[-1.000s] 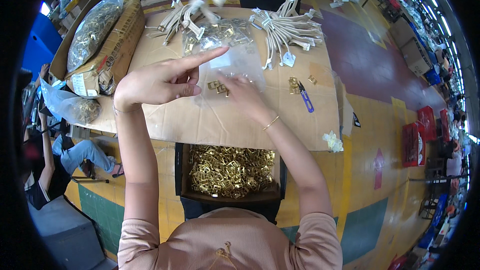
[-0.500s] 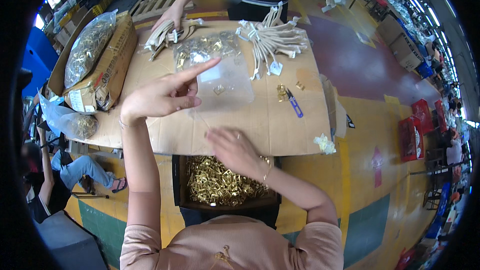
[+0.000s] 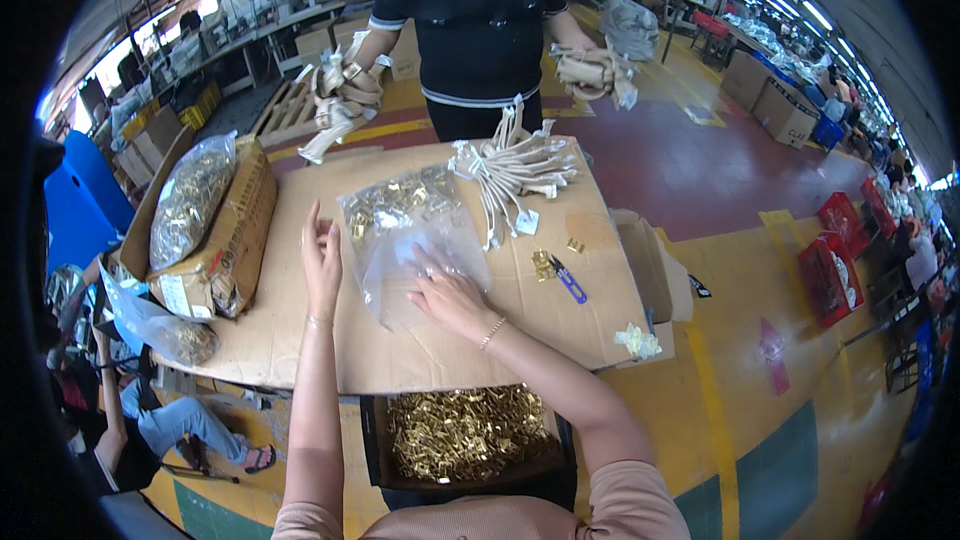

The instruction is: The person sorts small gold-colored metal hardware pieces from a cardboard box into a clear plastic bag on a work table. They repeatedly pick up pieces by hand and place them into the bag. Another person briefly places bundles of beige straps on the table, but the camera wearer continues sorting the metal parts.

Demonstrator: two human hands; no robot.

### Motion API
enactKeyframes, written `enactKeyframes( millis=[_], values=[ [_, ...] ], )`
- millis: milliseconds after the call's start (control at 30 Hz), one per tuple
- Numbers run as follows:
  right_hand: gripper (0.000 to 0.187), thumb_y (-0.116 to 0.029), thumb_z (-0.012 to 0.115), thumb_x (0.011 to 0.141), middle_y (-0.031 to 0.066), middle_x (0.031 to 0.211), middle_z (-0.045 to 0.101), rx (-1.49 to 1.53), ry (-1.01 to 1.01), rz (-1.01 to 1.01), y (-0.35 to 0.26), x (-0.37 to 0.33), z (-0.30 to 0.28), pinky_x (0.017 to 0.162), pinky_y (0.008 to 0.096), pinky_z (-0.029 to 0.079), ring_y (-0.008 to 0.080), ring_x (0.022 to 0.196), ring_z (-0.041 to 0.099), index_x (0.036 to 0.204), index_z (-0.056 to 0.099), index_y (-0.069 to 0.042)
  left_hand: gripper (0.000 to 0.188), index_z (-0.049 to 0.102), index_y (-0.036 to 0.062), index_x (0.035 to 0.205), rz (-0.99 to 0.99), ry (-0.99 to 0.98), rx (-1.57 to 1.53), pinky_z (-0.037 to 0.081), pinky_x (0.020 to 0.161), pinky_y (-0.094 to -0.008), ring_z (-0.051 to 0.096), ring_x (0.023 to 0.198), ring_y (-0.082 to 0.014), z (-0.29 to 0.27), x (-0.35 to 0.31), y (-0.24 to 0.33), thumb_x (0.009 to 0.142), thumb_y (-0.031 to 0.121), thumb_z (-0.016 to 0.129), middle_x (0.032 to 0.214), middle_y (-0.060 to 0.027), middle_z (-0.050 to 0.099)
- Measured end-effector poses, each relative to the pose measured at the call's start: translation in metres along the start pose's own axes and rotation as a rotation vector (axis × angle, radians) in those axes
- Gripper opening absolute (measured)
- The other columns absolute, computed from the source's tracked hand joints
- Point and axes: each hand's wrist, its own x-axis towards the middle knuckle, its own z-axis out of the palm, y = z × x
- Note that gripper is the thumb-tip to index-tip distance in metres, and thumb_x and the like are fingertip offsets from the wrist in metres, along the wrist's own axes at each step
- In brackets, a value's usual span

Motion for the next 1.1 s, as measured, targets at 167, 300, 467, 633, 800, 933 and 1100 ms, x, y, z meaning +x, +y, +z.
enactKeyframes(
  millis=[167, 300, 467, 633, 800, 933, 1100],
  values=[
    [0.054, -0.042, 0.059, 0.096, 0.0174, 0.15, 0.047, -0.143, -0.052, 0.124, 0.021, 0.02, 0.018, 0.12, 0.0537, 0.026, 0.0381, 0.144, 0.036, 0.14, 0.055, -0.011, 0.059, 0.043, 0.0113, 0.151, -0.01, -0.151, 0.582, 0.041, 0.109, -0.0475, 0.048, 0.134, -0.0401, -0.004, -0.033, -0.062, 0.093, 0.007, 0.056, 0.144, -0.0262, 0.05],
    [0.055, -0.042, 0.058, 0.097, 0.0202, 0.144, 0.053, -0.249, 0.059, 0.032, 0.036, 0.019, 0.028, 0.119, 0.0549, 0.027, 0.0415, 0.14, 0.041, 0.14, 0.055, -0.008, 0.054, 0.048, 0.0133, 0.148, 0.045, -0.185, 0.671, 0.033, 0.115, -0.0525, 0.042, 0.141, -0.0372, 0.005, -0.03, -0.077, 0.094, 0.01, 0.052, 0.15, -0.0212, 0.047],
    [0.06, -0.043, 0.058, 0.097, 0.0242, 0.147, 0.048, -0.262, 0.112, 0.148, 0.043, 0.056, 0.032, 0.12, 0.052, 0.025, 0.0413, 0.142, 0.037, 0.138, 0.054, 0.0, 0.049, 0.046, 0.0174, 0.151, 0.005, -0.326, 0.668, 0.025, 0.119, -0.0552, 0.037, 0.146, -0.0336, 0.0, -0.032, -0.07, 0.103, 0.029, 0.043, 0.158, -0.0144, 0.041],
    [0.061, -0.047, 0.051, 0.1, 0.0267, 0.149, 0.046, -0.317, -0.057, 0.291, 0.046, 0.095, 0.03, 0.12, 0.0516, 0.025, 0.0422, 0.142, 0.037, 0.141, 0.053, -0.002, 0.058, 0.042, 0.0201, 0.153, -0.042, -0.405, 0.757, 0.02, 0.12, -0.0553, 0.034, 0.148, -0.0304, 0.004, -0.028, -0.053, 0.105, 0.051, 0.037, 0.159, -0.0139, 0.039],
    [0.062, -0.051, 0.044, 0.102, 0.0265, 0.153, 0.04, -0.313, -0.098, 0.319, 0.056, 0.115, 0.035, 0.117, 0.0521, 0.029, 0.0418, 0.143, 0.035, 0.143, 0.054, -0.006, 0.061, 0.042, 0.0201, 0.154, -0.062, -0.414, 0.754, 0.019, 0.12, -0.0543, 0.033, 0.149, -0.0288, 0.003, -0.028, -0.052, 0.104, 0.054, 0.037, 0.16, -0.013, 0.037],
    [0.051, -0.049, 0.047, 0.1, 0.0224, 0.151, 0.044, -0.32, -0.106, 0.278, 0.045, 0.092, 0.041, 0.116, 0.0544, 0.029, 0.0432, 0.142, 0.036, 0.135, 0.062, -0.015, 0.062, 0.042, 0.019, 0.154, -0.051, -0.388, 0.72, 0.02, 0.12, -0.055, 0.035, 0.148, -0.0297, 0.003, -0.028, -0.055, 0.103, 0.055, 0.037, 0.159, -0.014, 0.039],
    [0.047, -0.047, 0.051, 0.099, 0.0176, 0.151, 0.044, -0.147, -0.069, 0.157, 0.03, 0.055, 0.053, 0.114, 0.0622, 0.027, 0.0431, 0.143, 0.034, 0.129, 0.065, -0.014, 0.062, 0.043, 0.0176, 0.153, -0.03, -0.357, 0.708, 0.021, 0.119, -0.0563, 0.035, 0.147, -0.0296, 0.005, -0.029, -0.056, 0.103, 0.055, 0.04, 0.157, -0.0157, 0.041]
  ],
)
